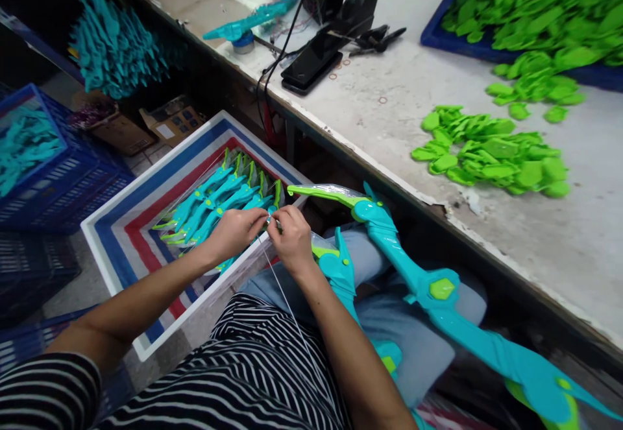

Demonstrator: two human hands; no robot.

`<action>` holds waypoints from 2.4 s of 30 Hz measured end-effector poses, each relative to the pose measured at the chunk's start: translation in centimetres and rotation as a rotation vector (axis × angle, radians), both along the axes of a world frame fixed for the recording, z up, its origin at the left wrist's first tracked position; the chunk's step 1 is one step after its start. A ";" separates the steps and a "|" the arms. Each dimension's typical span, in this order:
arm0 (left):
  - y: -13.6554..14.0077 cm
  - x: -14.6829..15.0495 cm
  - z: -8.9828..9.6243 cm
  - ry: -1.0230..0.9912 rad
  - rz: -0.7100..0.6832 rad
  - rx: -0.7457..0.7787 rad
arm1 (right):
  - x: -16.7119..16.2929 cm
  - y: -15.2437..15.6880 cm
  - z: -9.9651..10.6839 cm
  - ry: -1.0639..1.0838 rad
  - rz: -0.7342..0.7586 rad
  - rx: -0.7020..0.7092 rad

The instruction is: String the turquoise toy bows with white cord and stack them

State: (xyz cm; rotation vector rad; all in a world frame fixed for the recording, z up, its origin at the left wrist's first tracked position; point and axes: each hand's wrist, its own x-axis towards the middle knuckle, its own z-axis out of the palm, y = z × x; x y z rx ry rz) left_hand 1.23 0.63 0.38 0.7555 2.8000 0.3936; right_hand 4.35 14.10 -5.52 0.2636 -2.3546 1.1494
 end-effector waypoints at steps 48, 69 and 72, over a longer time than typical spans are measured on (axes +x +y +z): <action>0.1 0.4 -4.3 -0.504 0.443 0.933 | 0.1 -0.1 -0.8 -0.250 0.077 -0.270; -7.6 0.7 -6.9 0.411 -0.671 0.131 | 27.8 6.0 -0.5 -0.530 -0.608 0.568; -8.3 -0.6 -7.7 0.407 -0.847 0.110 | 31.6 6.1 -0.8 -0.571 -0.811 0.610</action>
